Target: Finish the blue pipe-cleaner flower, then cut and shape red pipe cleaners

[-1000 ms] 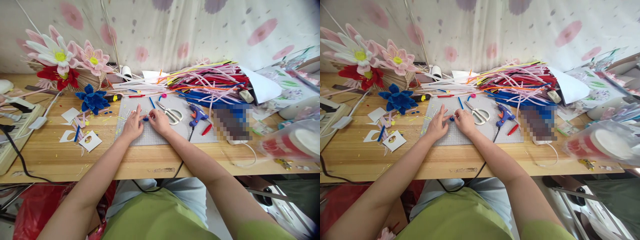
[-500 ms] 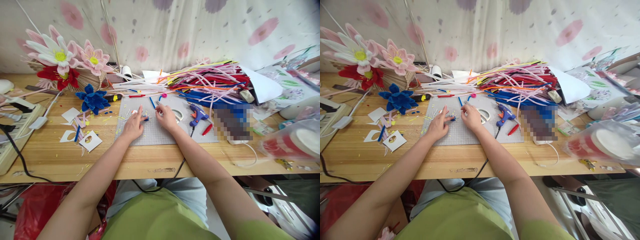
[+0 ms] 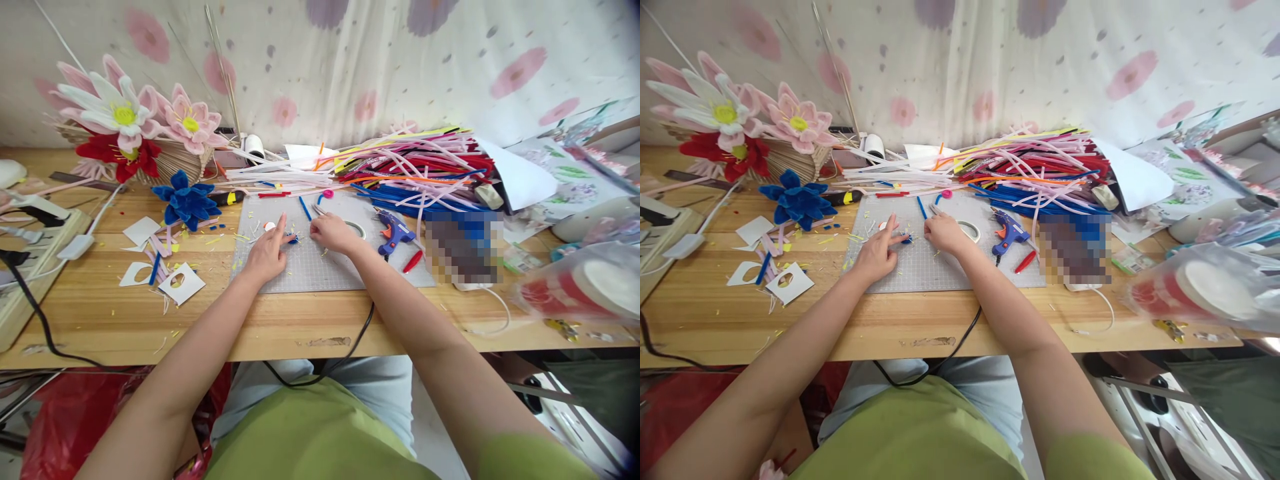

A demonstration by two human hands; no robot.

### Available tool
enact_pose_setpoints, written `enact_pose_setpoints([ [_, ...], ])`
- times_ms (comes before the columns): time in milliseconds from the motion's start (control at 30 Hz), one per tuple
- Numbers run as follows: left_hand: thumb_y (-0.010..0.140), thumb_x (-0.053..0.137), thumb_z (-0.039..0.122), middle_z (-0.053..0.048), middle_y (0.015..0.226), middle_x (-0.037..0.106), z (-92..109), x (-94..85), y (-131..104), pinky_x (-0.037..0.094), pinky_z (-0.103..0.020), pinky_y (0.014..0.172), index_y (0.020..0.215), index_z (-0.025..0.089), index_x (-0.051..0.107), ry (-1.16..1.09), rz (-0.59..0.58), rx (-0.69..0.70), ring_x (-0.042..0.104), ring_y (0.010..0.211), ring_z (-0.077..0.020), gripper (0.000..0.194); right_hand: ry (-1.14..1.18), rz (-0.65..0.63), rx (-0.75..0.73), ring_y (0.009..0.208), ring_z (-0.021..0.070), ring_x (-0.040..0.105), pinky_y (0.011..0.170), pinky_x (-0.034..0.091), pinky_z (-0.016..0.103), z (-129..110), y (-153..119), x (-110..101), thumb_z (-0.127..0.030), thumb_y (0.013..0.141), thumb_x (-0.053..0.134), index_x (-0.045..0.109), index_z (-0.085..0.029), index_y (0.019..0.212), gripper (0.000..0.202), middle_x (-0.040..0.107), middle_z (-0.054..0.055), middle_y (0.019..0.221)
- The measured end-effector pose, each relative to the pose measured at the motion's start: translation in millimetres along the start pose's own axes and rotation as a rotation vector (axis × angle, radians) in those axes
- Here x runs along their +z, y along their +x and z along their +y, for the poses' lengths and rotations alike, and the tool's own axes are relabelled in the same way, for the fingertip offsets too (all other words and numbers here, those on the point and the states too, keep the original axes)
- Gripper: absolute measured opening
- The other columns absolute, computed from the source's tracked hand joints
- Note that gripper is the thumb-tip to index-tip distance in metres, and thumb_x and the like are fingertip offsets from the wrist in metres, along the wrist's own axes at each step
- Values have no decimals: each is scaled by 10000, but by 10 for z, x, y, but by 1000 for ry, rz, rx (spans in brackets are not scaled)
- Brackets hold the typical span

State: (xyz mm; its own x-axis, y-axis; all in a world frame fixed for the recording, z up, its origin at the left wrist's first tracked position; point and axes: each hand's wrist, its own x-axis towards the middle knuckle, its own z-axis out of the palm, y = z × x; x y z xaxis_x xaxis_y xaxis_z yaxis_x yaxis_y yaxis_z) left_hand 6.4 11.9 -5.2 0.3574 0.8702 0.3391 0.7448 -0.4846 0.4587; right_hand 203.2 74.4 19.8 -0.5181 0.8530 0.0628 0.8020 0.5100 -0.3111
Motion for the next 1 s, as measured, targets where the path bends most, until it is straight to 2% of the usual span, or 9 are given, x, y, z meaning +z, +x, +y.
enact_pose_setpoints([
  [100,659,455,-8,-31,1151,677,10,-10,-6,390,-396,1058,1487,154,10,-16,-4,-4,410,1318,-181,954,137,45,71,849,204,540,792,390,336,-47,-11,-37,-109,787,525,580,-169,743,93,641,81,832],
  [267,654,450,-13,-33,1167,669,7,-9,-10,388,-397,1058,1487,153,-9,-32,12,5,401,1326,-182,966,573,215,229,672,127,520,665,388,269,-51,-17,-30,-185,757,562,530,-180,758,33,600,0,729],
  [400,654,451,-19,-38,1165,669,-5,-5,-9,382,-406,1063,1486,166,-8,-47,28,12,396,1331,-184,969,933,283,251,604,102,522,614,395,249,-65,4,59,-227,673,628,521,-190,767,147,584,-28,668],
  [500,652,448,-27,-44,1159,671,-8,-8,-11,372,-402,1072,1486,173,8,-64,43,6,391,1335,-180,964,1115,290,243,624,100,549,609,406,241,-121,-10,120,-285,661,638,537,-190,770,176,632,-11,691],
  [700,656,441,-39,-51,1147,675,-4,-17,-11,390,-386,1055,1483,183,47,-120,78,-61,416,1319,-178,943,1200,330,261,673,124,607,624,449,254,-229,-24,228,-327,622,673,577,-183,725,202,676,12,712],
  [1000,672,447,-53,-29,1091,700,11,-42,-2,449,-361,995,1466,216,149,-224,209,-178,497,1249,-161,889,1216,380,255,639,118,622,636,491,258,-289,10,350,-360,617,711,614,-190,754,239,682,3,716],
])
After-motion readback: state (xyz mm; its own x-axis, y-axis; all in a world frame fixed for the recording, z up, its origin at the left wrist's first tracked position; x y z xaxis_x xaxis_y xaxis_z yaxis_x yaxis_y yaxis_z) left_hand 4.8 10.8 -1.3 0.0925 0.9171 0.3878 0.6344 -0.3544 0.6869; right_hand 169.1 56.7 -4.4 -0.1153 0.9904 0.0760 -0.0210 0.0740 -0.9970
